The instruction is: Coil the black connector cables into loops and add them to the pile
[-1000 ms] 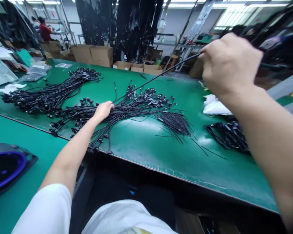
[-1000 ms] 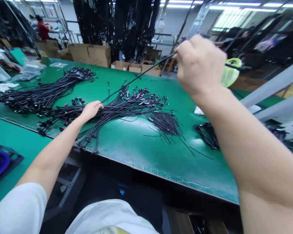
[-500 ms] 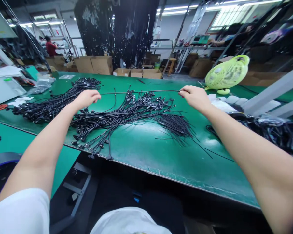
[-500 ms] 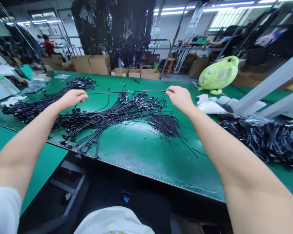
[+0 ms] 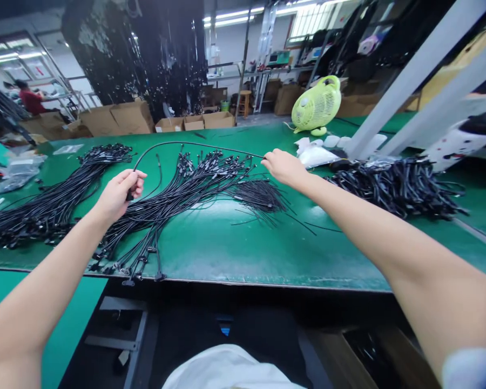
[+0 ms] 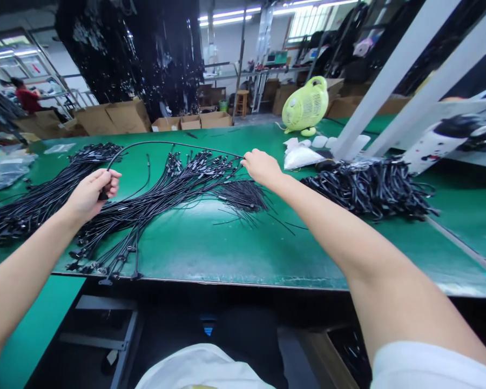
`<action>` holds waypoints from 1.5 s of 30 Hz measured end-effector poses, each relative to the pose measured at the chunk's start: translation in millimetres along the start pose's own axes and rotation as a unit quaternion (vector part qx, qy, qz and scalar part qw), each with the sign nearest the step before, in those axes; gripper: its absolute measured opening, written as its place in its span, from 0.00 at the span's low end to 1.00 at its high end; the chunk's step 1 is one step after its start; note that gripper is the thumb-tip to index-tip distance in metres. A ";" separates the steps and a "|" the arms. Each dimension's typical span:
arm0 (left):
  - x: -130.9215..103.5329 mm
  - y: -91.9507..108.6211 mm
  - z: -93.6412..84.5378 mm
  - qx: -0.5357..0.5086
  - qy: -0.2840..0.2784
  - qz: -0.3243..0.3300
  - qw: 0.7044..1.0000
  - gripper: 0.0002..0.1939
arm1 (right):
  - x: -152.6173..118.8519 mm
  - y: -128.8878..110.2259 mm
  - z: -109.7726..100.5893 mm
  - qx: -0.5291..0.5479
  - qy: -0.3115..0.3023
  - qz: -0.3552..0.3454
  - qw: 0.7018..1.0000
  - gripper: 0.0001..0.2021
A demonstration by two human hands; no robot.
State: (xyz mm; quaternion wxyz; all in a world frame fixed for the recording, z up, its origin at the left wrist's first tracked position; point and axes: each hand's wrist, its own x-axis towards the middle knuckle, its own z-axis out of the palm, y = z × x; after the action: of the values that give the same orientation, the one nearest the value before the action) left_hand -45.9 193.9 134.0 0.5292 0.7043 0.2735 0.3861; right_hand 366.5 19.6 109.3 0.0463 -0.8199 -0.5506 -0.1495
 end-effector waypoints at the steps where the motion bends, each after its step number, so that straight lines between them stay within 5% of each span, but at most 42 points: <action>1: -1.9 2.4 9.7 -0.023 -0.001 0.003 1.000 0.10 | -1.7 1.5 -1.1 -0.001 -0.003 0.001 1.000 0.19; 6: -11.5 1.1 54.9 0.021 -0.008 0.020 1.000 0.11 | -35.5 -21.1 -19.0 -0.038 0.000 -0.005 0.999 0.18; 9: -28.2 -2.3 93.2 0.133 -0.037 0.077 0.987 0.14 | -77.8 -64.1 -38.7 -0.016 -0.017 -0.119 0.993 0.16; 11: -45.7 -1.8 119.8 0.170 -0.102 0.102 0.975 0.15 | -102.2 -91.3 -53.4 0.018 -0.009 -0.197 0.980 0.17; 14: -73.8 2.8 146.3 0.092 -0.239 0.022 0.966 0.16 | -114.9 -105.3 -70.1 0.057 0.023 -0.208 0.976 0.16; 19: -101.2 9.4 132.8 -0.138 -0.307 -0.180 0.924 0.13 | -102.5 -54.3 -60.3 0.089 0.034 -0.126 0.987 0.17; 25: -115.7 20.6 84.3 -0.409 -0.110 -0.176 0.889 0.13 | -133.0 -7.0 -15.0 0.207 0.054 -0.189 0.958 0.19; 28: -117.9 16.3 83.6 -0.442 -0.049 -0.143 0.884 0.12 | -160.9 -24.7 -6.3 0.188 0.141 -0.209 0.949 0.16; 30: -117.9 6.1 97.0 -0.368 -0.032 -0.118 0.922 0.10 | -181.1 -50.6 -9.6 0.158 0.170 -0.258 0.938 0.14; 33: -122.7 -11.2 128.7 -0.178 -0.074 -0.053 0.980 0.12 | -204.3 -94.3 -22.4 0.157 0.108 -0.373 0.908 0.16; 35: -131.2 -17.7 146.4 -0.068 -0.148 -0.009 0.987 0.15 | -208.2 -114.1 -30.7 0.199 0.070 -0.385 0.898 0.17; 38: -145.0 -17.9 154.9 0.038 -0.268 -0.005 0.963 0.14 | -198.0 -121.3 -35.2 0.304 0.056 -0.322 0.895 0.17; 40: -150.3 -15.9 152.2 0.033 -0.300 -0.043 0.952 0.13 | -188.2 -119.6 -30.4 0.402 0.055 -0.271 0.873 0.15; 43: -153.5 -17.3 151.9 -0.096 -0.239 -0.083 0.963 0.14 | -179.1 -126.9 -12.1 0.561 0.063 -0.152 0.811 0.15; 45: -155.8 -22.2 159.7 -0.181 -0.195 -0.109 0.958 0.18 | -178.0 -140.9 2.8 0.655 0.018 -0.053 0.754 0.16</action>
State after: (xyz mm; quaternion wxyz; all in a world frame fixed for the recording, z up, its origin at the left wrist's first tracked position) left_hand 1.6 -8.7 50.6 0.7301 0.6241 0.1652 0.2240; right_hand 175.7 -83.1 41.4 0.5735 -0.5559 -0.5558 0.2307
